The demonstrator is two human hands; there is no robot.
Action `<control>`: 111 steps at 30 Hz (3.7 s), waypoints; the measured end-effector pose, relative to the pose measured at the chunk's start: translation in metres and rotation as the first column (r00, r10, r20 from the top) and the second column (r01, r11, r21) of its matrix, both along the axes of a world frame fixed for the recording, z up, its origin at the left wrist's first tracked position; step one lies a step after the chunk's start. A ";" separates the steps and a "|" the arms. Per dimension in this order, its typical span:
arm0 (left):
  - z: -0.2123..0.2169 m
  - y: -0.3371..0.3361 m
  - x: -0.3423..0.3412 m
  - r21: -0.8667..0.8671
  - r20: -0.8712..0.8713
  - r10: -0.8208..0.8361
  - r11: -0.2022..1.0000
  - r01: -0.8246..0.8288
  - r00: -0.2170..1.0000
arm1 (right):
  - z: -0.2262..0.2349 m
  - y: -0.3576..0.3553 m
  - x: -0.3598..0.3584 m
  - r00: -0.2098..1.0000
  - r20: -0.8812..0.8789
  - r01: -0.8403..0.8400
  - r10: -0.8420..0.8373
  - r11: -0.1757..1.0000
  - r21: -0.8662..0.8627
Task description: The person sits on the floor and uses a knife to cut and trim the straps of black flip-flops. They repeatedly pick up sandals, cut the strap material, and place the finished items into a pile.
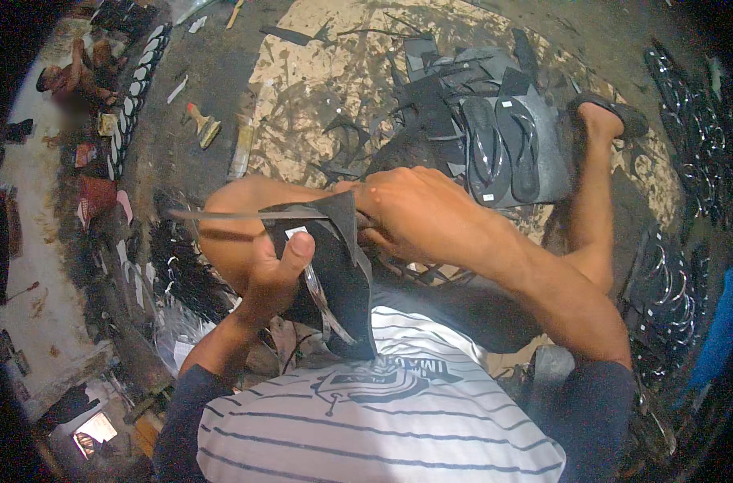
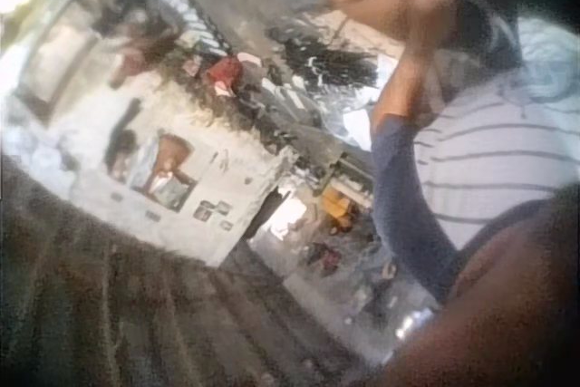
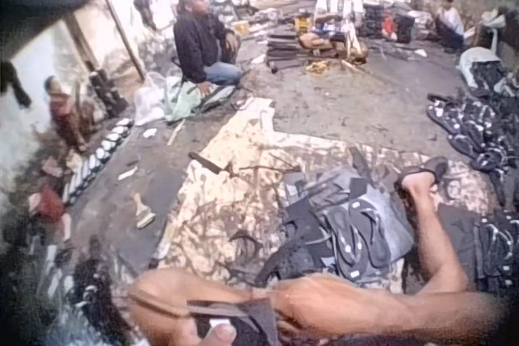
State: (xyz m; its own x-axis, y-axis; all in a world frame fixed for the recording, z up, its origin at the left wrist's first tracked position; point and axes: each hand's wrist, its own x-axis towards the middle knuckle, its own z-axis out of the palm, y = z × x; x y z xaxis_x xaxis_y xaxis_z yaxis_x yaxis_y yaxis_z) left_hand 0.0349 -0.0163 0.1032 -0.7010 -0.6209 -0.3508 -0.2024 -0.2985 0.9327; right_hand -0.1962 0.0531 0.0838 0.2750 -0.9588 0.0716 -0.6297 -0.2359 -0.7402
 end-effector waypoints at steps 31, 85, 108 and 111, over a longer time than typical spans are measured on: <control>-0.060 0.028 -0.061 0.546 -0.276 0.602 0.740 -0.393 0.749 | -0.084 0.101 0.040 0.718 0.309 0.644 -0.623 0.764 0.042; -0.012 0.000 -0.001 0.153 0.012 0.108 0.982 -0.109 0.994 | -0.082 0.075 0.047 0.861 0.058 0.508 -0.506 0.861 -0.027; -0.004 -0.014 0.002 0.136 0.016 -0.456 0.883 0.450 0.890 | 0.039 -0.011 -0.043 0.959 0.211 -0.216 0.190 0.971 0.107; -0.046 -0.051 0.040 0.246 -0.656 -0.252 0.820 0.516 0.712 | 0.037 0.033 -0.051 0.928 0.241 0.210 -0.285 0.932 0.296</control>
